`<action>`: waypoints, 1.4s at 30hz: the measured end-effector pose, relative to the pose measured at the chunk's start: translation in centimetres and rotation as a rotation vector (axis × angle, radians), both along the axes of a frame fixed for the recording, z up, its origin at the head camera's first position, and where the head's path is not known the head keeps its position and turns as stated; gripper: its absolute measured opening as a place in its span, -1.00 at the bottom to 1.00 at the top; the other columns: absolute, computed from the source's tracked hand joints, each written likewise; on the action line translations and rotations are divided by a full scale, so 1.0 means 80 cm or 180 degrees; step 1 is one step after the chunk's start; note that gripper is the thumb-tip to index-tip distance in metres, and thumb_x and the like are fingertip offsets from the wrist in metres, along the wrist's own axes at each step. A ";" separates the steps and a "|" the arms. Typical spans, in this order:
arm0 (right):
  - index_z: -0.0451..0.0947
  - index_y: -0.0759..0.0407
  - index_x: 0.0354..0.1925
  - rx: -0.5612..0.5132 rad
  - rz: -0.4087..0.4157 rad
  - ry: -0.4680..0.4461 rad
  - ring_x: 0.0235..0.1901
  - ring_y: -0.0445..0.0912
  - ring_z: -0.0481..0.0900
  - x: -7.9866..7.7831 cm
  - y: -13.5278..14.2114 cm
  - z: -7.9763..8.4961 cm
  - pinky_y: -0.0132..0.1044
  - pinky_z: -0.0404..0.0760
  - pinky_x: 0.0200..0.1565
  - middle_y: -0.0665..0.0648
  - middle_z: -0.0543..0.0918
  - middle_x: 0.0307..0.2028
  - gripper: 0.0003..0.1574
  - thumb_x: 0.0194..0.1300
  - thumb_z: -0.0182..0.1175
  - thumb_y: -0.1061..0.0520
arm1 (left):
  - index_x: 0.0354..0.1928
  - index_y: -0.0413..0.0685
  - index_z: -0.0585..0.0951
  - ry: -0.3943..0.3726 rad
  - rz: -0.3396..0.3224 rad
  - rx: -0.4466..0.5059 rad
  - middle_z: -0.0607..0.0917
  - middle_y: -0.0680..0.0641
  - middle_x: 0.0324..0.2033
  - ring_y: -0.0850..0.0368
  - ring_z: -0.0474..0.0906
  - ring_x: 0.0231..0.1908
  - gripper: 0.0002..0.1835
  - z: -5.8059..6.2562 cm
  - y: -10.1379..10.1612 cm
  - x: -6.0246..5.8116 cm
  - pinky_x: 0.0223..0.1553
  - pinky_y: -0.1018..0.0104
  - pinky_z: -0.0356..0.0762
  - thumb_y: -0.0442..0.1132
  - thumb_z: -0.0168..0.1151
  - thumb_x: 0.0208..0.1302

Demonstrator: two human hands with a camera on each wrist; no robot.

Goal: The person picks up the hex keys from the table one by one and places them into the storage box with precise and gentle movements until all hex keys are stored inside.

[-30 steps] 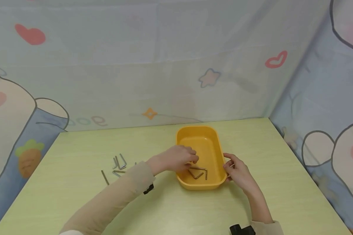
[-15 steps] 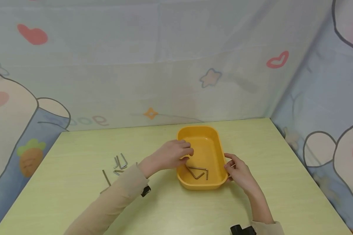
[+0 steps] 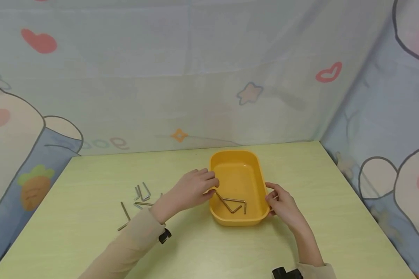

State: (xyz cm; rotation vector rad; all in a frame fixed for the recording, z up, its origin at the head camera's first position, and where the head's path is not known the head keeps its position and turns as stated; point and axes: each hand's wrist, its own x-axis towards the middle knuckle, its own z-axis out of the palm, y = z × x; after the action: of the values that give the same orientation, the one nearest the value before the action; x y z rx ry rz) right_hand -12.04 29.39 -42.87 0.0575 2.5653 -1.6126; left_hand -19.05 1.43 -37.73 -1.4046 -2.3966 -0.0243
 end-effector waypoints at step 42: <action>0.08 0.40 0.38 0.0031 0.0028 -0.0001 -0.37 -0.15 0.46 0.000 0.000 0.000 -0.32 0.64 -0.41 0.24 0.38 -0.19 -0.38 0.45 -0.06 0.24 | -0.35 0.06 0.60 -0.0261 0.0342 0.0253 0.58 0.15 -0.45 0.27 0.40 -0.47 -0.87 -0.046 -0.114 0.026 -0.44 0.45 0.40 -0.22 0.39 0.09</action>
State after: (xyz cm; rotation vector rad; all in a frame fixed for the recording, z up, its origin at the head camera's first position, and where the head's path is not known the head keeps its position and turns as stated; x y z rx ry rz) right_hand -12.04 29.37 -42.90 0.0471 2.5697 -1.5972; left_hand -16.97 -7.67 -41.41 -1.2610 -2.5051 -0.1509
